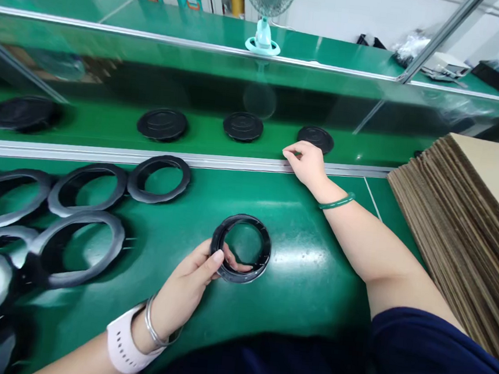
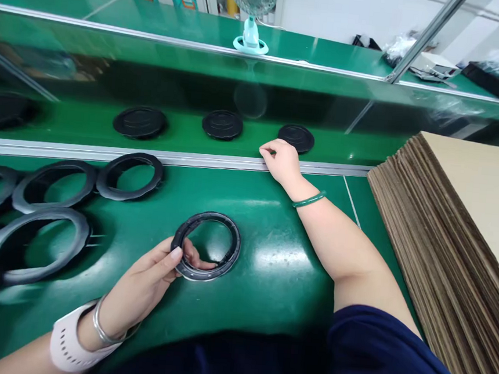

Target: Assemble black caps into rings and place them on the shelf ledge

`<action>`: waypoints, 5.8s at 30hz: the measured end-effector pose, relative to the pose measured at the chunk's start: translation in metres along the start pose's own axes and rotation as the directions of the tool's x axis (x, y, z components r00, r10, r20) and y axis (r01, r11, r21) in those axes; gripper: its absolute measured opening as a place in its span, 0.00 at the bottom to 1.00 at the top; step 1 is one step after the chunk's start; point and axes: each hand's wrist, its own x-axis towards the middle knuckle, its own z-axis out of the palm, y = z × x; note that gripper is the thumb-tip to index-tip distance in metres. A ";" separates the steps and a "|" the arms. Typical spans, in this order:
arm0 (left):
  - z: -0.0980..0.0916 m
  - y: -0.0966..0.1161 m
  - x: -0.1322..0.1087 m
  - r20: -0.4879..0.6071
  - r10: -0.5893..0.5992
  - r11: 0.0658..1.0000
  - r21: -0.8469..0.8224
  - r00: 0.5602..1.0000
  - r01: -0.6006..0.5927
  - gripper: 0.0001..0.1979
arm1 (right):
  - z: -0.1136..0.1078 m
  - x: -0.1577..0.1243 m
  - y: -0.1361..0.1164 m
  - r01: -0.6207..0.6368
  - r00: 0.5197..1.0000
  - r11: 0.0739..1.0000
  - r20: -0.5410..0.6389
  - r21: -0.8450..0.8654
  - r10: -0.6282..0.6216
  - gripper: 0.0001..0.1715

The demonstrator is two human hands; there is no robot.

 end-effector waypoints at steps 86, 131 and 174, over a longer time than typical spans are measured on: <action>-0.040 0.036 -0.010 -0.024 0.452 0.136 0.990 0.892 -0.042 0.31 | -0.004 -0.076 -0.039 0.091 0.925 0.928 0.314 0.362 -0.213 0.28; -0.127 0.060 -0.002 -0.009 0.424 0.129 0.990 0.906 -0.050 0.39 | -0.008 -0.074 -0.032 -0.115 0.897 0.934 0.439 0.338 -0.048 0.31; -0.215 -0.020 -0.173 -0.640 0.522 0.188 0.731 0.563 0.656 0.37 | -0.007 -0.074 -0.024 -0.217 0.855 0.953 0.512 0.211 0.081 0.35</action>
